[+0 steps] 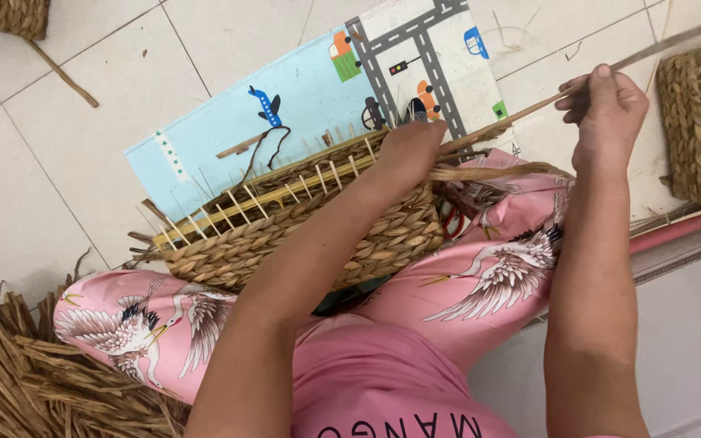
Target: The person weaves a basket by hand, threading dried plant fibers through a frame of wooden sticks, pulling them tight, and tucking in the ends to build the walls.
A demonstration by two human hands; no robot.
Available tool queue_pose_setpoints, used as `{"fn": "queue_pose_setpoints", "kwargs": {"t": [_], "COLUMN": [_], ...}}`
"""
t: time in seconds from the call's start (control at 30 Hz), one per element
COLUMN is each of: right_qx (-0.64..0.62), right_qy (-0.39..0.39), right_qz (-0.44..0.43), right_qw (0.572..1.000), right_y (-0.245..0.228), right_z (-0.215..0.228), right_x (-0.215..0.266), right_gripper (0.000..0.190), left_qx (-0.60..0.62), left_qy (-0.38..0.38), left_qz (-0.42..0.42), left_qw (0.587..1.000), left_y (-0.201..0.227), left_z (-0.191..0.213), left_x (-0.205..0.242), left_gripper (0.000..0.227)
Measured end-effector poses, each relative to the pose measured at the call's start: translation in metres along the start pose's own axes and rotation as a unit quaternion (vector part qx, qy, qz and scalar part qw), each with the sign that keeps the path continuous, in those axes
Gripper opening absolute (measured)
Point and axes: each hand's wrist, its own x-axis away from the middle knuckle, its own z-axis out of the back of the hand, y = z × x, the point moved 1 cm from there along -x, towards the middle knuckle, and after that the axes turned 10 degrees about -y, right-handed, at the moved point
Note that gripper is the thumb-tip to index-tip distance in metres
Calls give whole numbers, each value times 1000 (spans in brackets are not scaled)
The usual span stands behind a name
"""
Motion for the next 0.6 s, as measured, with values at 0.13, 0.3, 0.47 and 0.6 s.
{"fn": "queue_pose_setpoints", "kwargs": {"t": [0.13, 0.3, 0.47, 0.6], "right_qx": [252, 466, 675, 666], "right_qy": [-276, -481, -350, -180], "right_qz": [-172, -120, 28, 323], "right_qw": [911, 733, 649, 648], "right_y": [6, -9, -24, -59], "right_z": [-36, -120, -133, -130], "right_x": [8, 48, 46, 42], "right_gripper": [23, 44, 22, 31], "left_qx": [-3, 43, 220, 79], "left_qy": [-36, -64, -311, -214], "left_qz": [47, 19, 67, 65], "left_qw": [998, 997, 922, 971], "left_y": [-8, -25, -35, -20], "left_z": [-11, -8, 14, 11], "left_x": [-11, -16, -21, -15], "left_gripper": [12, 8, 33, 27]}}
